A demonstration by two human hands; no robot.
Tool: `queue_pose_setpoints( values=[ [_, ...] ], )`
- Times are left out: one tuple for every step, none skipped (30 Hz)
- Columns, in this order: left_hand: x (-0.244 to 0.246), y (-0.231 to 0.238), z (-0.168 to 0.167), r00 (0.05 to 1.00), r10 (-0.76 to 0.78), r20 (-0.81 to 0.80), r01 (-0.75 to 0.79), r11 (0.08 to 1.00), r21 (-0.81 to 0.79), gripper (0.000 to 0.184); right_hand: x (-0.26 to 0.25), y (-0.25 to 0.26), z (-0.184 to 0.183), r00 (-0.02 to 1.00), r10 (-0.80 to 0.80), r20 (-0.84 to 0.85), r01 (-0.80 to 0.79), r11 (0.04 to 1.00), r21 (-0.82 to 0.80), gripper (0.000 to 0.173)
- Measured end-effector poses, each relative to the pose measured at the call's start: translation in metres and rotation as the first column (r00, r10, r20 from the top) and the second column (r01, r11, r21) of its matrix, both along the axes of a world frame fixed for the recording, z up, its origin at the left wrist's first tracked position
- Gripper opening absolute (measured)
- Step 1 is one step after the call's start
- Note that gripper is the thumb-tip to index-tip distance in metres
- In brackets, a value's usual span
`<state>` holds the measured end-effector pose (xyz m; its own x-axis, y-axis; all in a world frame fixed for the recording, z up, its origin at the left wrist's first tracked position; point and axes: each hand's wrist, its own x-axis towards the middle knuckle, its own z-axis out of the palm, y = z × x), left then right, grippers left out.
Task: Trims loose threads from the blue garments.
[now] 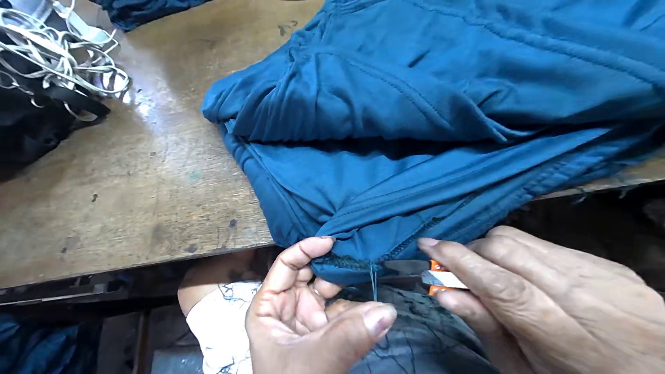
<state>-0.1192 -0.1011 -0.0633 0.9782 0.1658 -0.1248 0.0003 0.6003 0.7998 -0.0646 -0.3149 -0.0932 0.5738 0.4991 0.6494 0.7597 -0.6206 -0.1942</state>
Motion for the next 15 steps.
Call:
queue_pose_setpoints(
  values=[
    [0.0, 0.0, 0.0, 1.0, 0.004, -0.006, -0.004, 1.0, -0.007, 0.057, 0.0, 0.003, 0.0, 1.0, -0.001, 0.005, 0.001, 1.0, 0.004, 0.041],
    [-0.001, 0.0, 0.001, 1.0, 0.011, -0.012, -0.011, 1.0, -0.005, 0.057, 0.0, 0.006, 0.001, 1.0, -0.006, 0.004, 0.005, 1.0, 0.01, 0.041],
    [-0.001, -0.001, 0.001, 1.0, 0.022, -0.013, -0.021, 1.0, 0.006, 0.057, 0.0, 0.009, 0.001, 1.0, -0.009, 0.004, 0.009, 1.0, 0.021, 0.041],
    [-0.001, -0.001, 0.001, 0.999, 0.031, -0.009, -0.03, 0.999, 0.024, 0.058, -0.001, 0.011, 0.001, 1.0, -0.013, 0.0, 0.013, 0.999, 0.032, 0.04],
    [-0.001, -0.002, 0.0, 0.999, 0.04, -0.003, -0.04, 0.998, 0.042, 0.058, -0.001, 0.013, 0.001, 1.0, -0.013, -0.004, 0.013, 0.999, 0.042, 0.04],
    [-0.001, -0.002, 0.0, 0.999, 0.048, 0.003, -0.048, 0.997, 0.055, 0.059, -0.002, 0.014, 0.0, 1.0, -0.013, -0.008, 0.014, 0.999, 0.048, 0.039],
    [-0.001, -0.003, -0.001, 0.998, 0.055, 0.005, -0.055, 0.997, 0.063, 0.059, -0.003, 0.015, 0.0, 1.0, -0.018, -0.011, 0.018, 0.999, 0.046, 0.039],
    [0.0, -0.003, -0.001, 0.998, 0.062, 0.001, -0.062, 0.996, 0.067, 0.06, -0.004, 0.015, -0.001, 1.0, -0.025, -0.012, 0.025, 0.999, 0.044, 0.039],
    [0.0, -0.003, -0.001, 0.998, 0.064, -0.003, -0.063, 0.996, 0.07, 0.06, -0.006, 0.014, -0.002, 0.999, -0.032, -0.016, 0.033, 0.999, 0.042, 0.039],
    [0.0, -0.003, -0.001, 0.998, 0.061, -0.005, -0.06, 0.996, 0.07, 0.06, -0.007, 0.014, -0.002, 0.999, -0.043, -0.018, 0.044, 0.998, 0.042, 0.04],
    [0.0, -0.003, -0.001, 0.998, 0.058, -0.004, -0.058, 0.996, 0.073, 0.06, -0.008, 0.013, -0.003, 0.998, -0.053, -0.024, 0.054, 0.998, 0.043, 0.04],
    [0.0, -0.003, -0.001, 0.998, 0.057, -0.003, -0.057, 0.996, 0.074, 0.06, -0.009, 0.013, -0.004, 0.998, -0.06, -0.023, 0.062, 0.997, 0.049, 0.039],
    [0.0, -0.004, -0.001, 0.998, 0.057, -0.005, -0.057, 0.995, 0.076, 0.06, -0.009, 0.014, -0.005, 0.998, -0.065, -0.021, 0.066, 0.996, 0.058, 0.039],
    [0.0, -0.004, -0.001, 0.998, 0.058, -0.007, -0.057, 0.995, 0.076, 0.06, -0.01, 0.015, -0.005, 0.998, -0.066, -0.022, 0.067, 0.995, 0.068, 0.038],
    [0.0, -0.004, -0.002, 0.998, 0.06, -0.01, -0.059, 0.996, 0.074, 0.06, -0.009, 0.016, -0.005, 0.998, -0.064, -0.024, 0.066, 0.995, 0.077, 0.037]
  ],
)
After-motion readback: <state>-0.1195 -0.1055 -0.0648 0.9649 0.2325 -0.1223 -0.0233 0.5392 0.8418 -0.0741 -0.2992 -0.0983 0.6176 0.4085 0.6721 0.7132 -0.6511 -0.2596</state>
